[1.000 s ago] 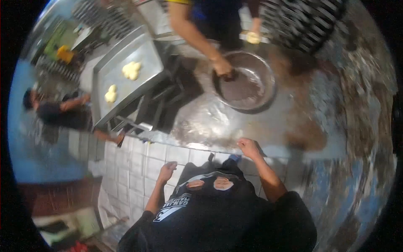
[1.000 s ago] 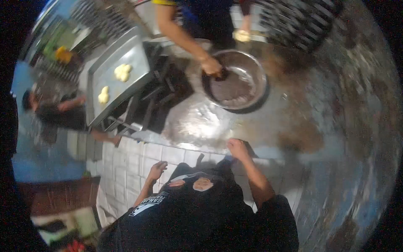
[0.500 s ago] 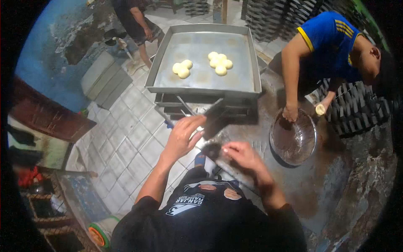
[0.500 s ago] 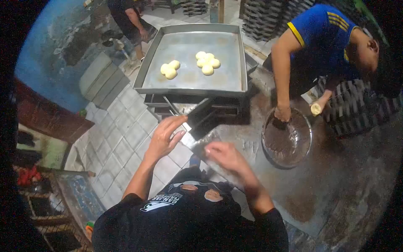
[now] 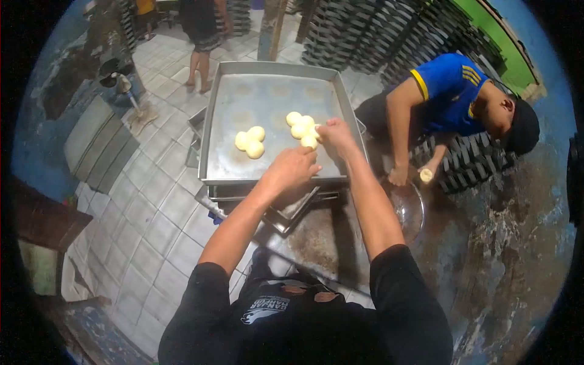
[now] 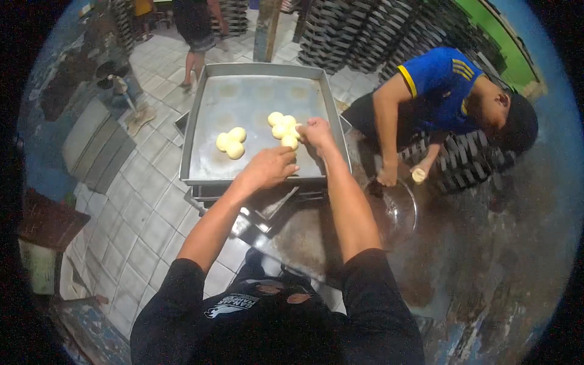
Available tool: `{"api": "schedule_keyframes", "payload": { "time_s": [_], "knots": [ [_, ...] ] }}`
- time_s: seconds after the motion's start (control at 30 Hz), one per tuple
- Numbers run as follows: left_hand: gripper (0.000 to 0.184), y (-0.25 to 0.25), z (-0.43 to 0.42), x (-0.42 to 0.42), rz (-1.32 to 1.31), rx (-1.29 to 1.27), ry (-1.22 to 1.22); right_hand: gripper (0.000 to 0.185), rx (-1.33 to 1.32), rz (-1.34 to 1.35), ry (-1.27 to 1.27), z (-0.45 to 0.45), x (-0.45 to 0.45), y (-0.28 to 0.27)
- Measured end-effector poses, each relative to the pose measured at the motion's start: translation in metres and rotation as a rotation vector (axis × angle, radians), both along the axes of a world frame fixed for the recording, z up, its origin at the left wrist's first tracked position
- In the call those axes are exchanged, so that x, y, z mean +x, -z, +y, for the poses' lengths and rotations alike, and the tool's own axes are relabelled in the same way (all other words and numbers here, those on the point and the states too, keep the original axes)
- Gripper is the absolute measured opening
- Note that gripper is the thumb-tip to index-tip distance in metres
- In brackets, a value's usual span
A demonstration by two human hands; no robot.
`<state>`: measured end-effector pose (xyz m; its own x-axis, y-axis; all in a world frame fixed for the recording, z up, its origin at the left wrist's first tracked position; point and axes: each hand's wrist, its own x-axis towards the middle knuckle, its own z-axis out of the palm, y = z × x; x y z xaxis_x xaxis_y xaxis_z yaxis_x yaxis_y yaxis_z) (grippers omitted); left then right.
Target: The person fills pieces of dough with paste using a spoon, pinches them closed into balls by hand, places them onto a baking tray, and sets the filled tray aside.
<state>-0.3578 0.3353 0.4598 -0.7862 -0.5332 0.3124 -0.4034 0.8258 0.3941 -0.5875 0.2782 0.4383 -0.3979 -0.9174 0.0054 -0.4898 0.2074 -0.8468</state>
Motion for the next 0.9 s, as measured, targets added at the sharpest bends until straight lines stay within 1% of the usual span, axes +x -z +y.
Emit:
{"api": "schedule_keyframes", "payload": {
  "time_s": [0.03, 0.07, 0.1, 0.13, 0.2, 0.23, 0.27, 0.3, 0.33, 0.37, 0.4, 0.47, 0.5, 0.53, 0.6, 0.63, 0.67, 0.7, 0.73, 0.77, 0.8, 0.87, 0.9],
  "knots": [
    [0.039, -0.003, 0.004, 0.002, 0.051, 0.083, -0.052, 0.043, -0.004, -0.358, -0.006, 0.012, -0.001, -0.009],
    [0.037, -0.004, 0.005, 0.003, 0.099, 0.16, -0.106, 0.043, -0.003, -0.361, 0.017, 0.026, -0.001, -0.024],
    [0.037, -0.001, 0.005, 0.003, 0.24, 0.048, -0.105, 0.044, -0.173, -0.487, 0.015, 0.047, 0.001, -0.045],
    [0.037, -0.002, 0.013, -0.002, 0.227, 0.057, -0.073, 0.046, -0.347, -0.611, 0.022, 0.073, 0.002, -0.064],
    [0.036, -0.019, 0.034, -0.021, 0.685, 0.263, -0.258, 0.048, -0.492, -0.466, -0.024, 0.13, 0.017, -0.097],
    [0.037, -0.03, 0.053, -0.036, 0.854, 0.596, -0.198, 0.045, -0.509, -0.398, -0.073, 0.153, 0.023, -0.098],
    [0.037, -0.035, 0.075, -0.054, 0.979, 0.956, -0.141, 0.041, -0.555, -0.306, -0.143, 0.174, 0.021, -0.082],
    [0.036, -0.026, 0.082, -0.067, 0.971, 1.151, 0.018, 0.037, -0.526, -0.241, -0.135, 0.202, 0.026, -0.074],
    [0.033, -0.034, 0.105, -0.076, 0.969, 1.413, 0.054, 0.038, -0.47, -0.05, -0.045, 0.23, 0.025, -0.076],
    [0.03, -0.027, 0.125, -0.093, 0.978, 1.39, 0.064, 0.04, -0.458, -0.016, 0.074, 0.257, 0.02, -0.076],
    [0.027, -0.019, 0.146, -0.11, 1.002, 1.36, 0.06, 0.036, -0.463, 0.113, 0.141, 0.286, 0.013, -0.079],
    [0.028, 0.007, 0.188, -0.138, 0.938, 1.268, 0.048, 0.037, -0.471, -0.019, 0.154, 0.327, -0.012, -0.037],
    [0.027, 0.029, 0.207, -0.154, 0.901, 1.175, 0.045, 0.035, -0.46, -0.238, 0.113, 0.348, -0.024, -0.009],
    [0.025, 0.04, 0.228, -0.166, 0.821, 1.109, 0.072, 0.035, -0.469, -0.244, 0.128, 0.374, -0.033, -0.004],
    [0.024, 0.053, 0.278, -0.197, 0.784, 1.197, 0.107, 0.029, -0.256, -0.113, 0.256, 0.433, -0.061, 0.004],
    [0.024, 0.054, 0.301, -0.213, 0.756, 1.385, 0.081, 0.025, -0.241, -0.169, 0.297, 0.456, -0.073, 0.013],
    [0.023, 0.059, 0.323, -0.234, 0.746, 1.468, -0.043, 0.025, -0.246, -0.187, 0.306, 0.477, -0.083, 0.027],
    [0.023, 0.068, 0.341, -0.253, 0.743, 1.417, -0.026, 0.025, -0.36, -0.237, 0.377, 0.494, -0.091, 0.045],
    [0.023, 0.064, 0.36, -0.27, 0.741, 1.366, -0.009, 0.025, -0.474, -0.287, 0.449, 0.508, -0.098, 0.051],
    [0.025, 0.059, 0.379, -0.28, 0.695, 1.34, -0.064, 0.023, -0.485, -0.698, 0.419, 0.52, -0.108, 0.056],
    [0.025, 0.056, 0.39, -0.287, 0.677, 1.335, -0.077, 0.023, -0.484, -0.719, 0.424, 0.535, -0.118, 0.049],
    [0.029, 0.054, 0.405, -0.296, 0.61, 1.239, 0.04, 0.024, -0.464, -0.987, 0.385, 0.569, -0.137, 0.03],
    [0.036, 0.073, 0.405, -0.299, 0.541, 1.195, 0.082, 0.027, -0.529, -1.032, 0.383, 0.575, -0.144, 0.036]
  ]
}}
